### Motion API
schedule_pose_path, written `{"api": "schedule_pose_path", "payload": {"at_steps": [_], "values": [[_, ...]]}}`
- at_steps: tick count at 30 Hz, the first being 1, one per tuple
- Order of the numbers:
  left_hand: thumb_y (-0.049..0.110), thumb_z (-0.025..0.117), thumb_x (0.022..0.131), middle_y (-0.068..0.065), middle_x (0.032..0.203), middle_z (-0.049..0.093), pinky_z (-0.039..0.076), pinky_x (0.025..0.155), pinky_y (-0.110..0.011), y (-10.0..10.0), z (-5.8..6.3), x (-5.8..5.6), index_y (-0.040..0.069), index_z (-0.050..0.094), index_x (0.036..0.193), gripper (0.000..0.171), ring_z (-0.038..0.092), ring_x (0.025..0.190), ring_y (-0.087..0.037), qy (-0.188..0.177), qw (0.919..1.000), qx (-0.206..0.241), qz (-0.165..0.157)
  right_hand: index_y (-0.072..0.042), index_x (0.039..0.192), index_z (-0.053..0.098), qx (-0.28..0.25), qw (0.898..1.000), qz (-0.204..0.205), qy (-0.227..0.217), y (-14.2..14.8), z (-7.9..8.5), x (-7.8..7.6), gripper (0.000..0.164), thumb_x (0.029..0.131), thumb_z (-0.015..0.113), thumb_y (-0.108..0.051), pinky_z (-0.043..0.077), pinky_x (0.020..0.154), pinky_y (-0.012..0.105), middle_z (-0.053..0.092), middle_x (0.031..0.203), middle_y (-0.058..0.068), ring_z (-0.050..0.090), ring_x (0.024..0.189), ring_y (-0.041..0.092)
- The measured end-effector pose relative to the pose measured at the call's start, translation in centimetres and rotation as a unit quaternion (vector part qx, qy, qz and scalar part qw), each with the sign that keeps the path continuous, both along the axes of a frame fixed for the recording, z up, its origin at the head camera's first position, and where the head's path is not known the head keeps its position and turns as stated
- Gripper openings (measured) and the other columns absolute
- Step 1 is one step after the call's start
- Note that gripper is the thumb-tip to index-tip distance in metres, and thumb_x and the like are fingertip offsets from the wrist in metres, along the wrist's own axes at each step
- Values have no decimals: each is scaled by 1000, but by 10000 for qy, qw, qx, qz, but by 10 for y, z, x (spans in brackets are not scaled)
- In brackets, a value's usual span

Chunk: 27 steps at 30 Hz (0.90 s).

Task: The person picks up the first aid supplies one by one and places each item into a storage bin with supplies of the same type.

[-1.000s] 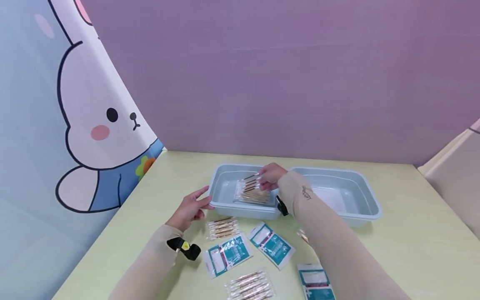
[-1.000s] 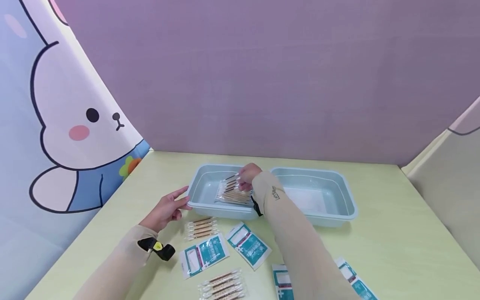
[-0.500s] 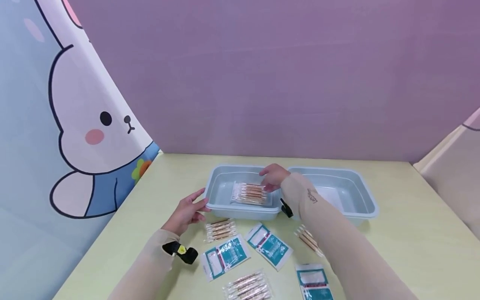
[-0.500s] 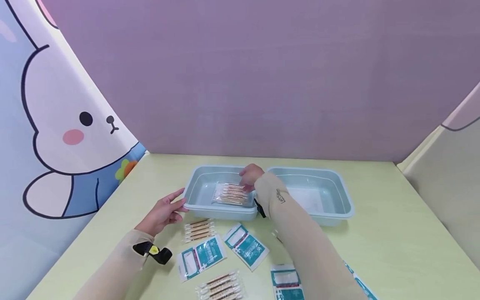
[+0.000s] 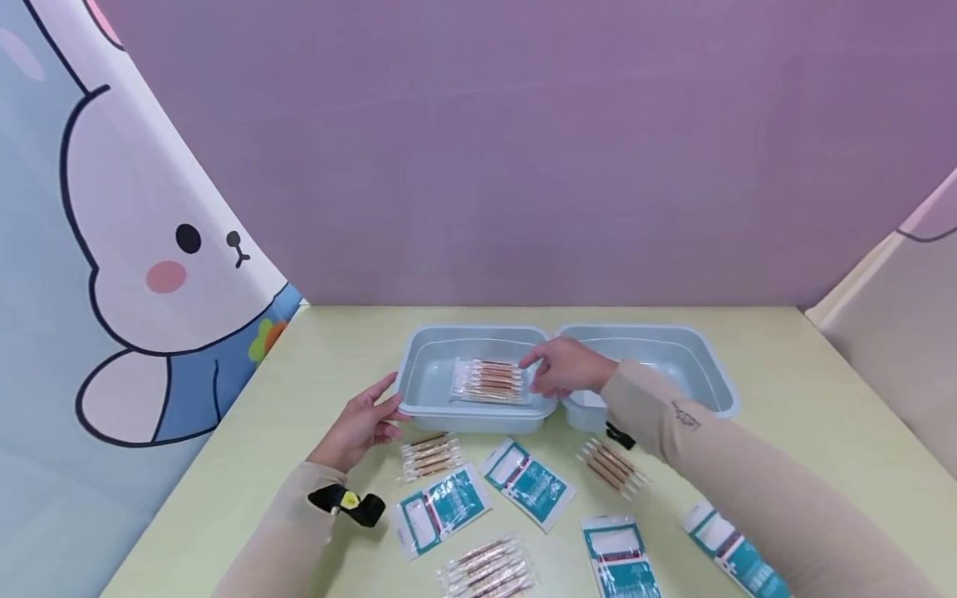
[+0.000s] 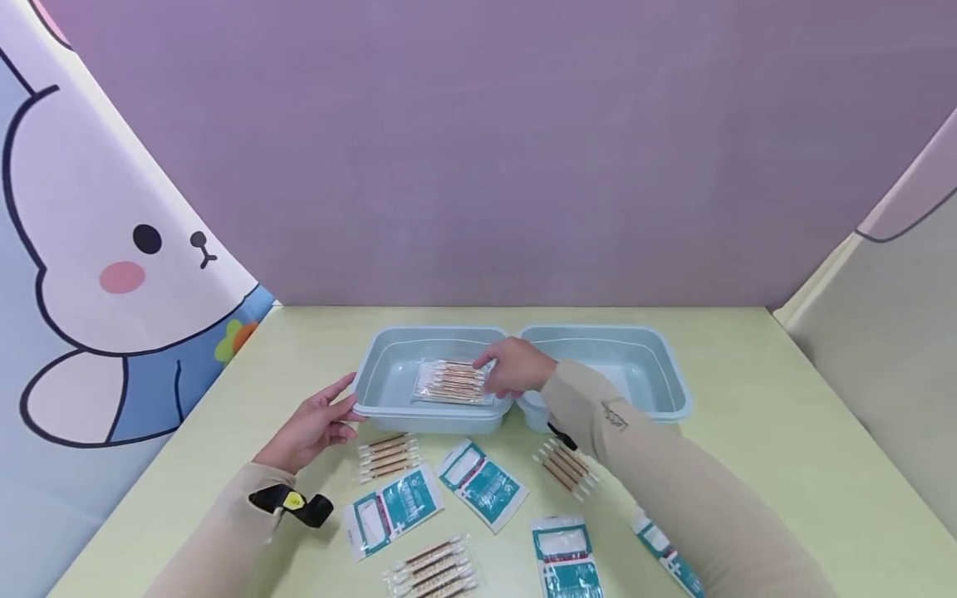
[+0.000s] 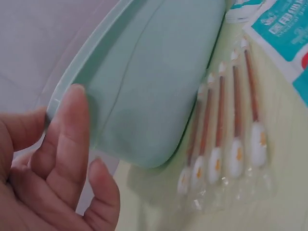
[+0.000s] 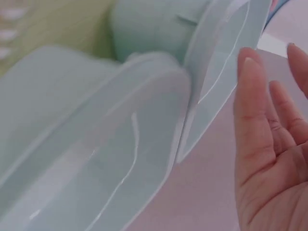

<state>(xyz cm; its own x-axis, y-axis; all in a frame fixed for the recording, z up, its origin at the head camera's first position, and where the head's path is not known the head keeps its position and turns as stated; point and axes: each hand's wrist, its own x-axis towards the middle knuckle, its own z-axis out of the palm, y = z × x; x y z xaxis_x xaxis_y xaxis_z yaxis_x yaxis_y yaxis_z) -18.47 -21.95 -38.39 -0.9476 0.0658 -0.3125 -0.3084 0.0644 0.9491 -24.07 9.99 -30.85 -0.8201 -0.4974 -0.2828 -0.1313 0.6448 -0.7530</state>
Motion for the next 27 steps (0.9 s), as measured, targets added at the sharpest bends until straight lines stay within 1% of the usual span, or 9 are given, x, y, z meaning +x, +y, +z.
{"api": "schedule_pose_path", "payload": {"at_steps": [3, 7, 12, 15, 18, 21, 24, 27], "values": [[19, 44, 103, 4, 76, 69, 45, 64, -26, 0, 2, -1, 13, 20, 154, 56, 60, 56, -9, 59, 9999, 58, -122, -1, 125, 59, 176, 9996, 82, 199, 17, 4, 4, 38, 88, 67, -5, 52, 62, 31, 67, 93, 7, 60, 73, 19], [19, 44, 103, 2, 81, 70, 50, 67, -28, 1, 3, -2, 14, 18, 154, 57, 62, 60, -11, 88, 9998, 103, -169, -2, 123, 61, 366, 9987, 65, 352, 36, 11, 10, 38, 87, 69, -7, 52, 62, 33, 66, 89, 5, 60, 73, 18], [20, 43, 104, -1, 85, 71, 53, 71, -30, 2, 0, -4, 17, 15, 155, 58, 65, 64, -13, 47, 9998, 163, -113, 0, 124, 60, 575, 9975, 110, 397, 52, 26, 17, 40, 85, 70, -5, 51, 63, 34, 65, 87, 5, 58, 73, 19], [20, 42, 104, 0, 85, 71, 53, 73, -31, 1, 0, -4, 19, 14, 155, 58, 66, 64, -14, -4, 9998, 169, -55, -1, 122, 62, 685, 9962, 197, 510, 60, 30, 23, 39, 84, 71, -5, 51, 65, 35, 64, 85, 4, 57, 73, 18], [18, 42, 104, 0, 84, 71, 53, 72, -31, 1, 1, -4, 20, 14, 155, 58, 66, 64, -14, -6, 9998, 204, -1, -1, 118, 64, 810, 9942, 272, 659, 68, 28, 31, 37, 82, 73, -4, 50, 69, 35, 63, 83, 2, 56, 73, 17], [18, 41, 104, 0, 83, 71, 53, 72, -30, 1, 2, -4, 20, 15, 155, 57, 66, 63, -13, 11, 9997, 242, -11, 0, 115, 65, 899, 9923, 344, 782, 77, 24, 38, 35, 81, 74, -4, 49, 73, 34, 63, 83, 1, 56, 75, 17], [17, 41, 104, 1, 81, 71, 53, 71, -30, 2, 2, -4, 20, 14, 155, 57, 65, 61, -12, -6, 9996, 297, -28, 0, 112, 67, 944, 9912, 345, 861, 87, 15, 45, 34, 80, 75, -4, 49, 74, 35, 63, 82, 0, 55, 76, 17], [17, 41, 104, 2, 80, 70, 53, 72, -30, 3, 2, -3, 20, 14, 155, 58, 65, 61, -12, -43, 9993, 380, -29, 1, 109, 67, 882, 9917, 313, 878, 95, 5, 51, 32, 79, 74, -1, 48, 71, 34, 62, 80, 0, 55, 75, 16]]}}
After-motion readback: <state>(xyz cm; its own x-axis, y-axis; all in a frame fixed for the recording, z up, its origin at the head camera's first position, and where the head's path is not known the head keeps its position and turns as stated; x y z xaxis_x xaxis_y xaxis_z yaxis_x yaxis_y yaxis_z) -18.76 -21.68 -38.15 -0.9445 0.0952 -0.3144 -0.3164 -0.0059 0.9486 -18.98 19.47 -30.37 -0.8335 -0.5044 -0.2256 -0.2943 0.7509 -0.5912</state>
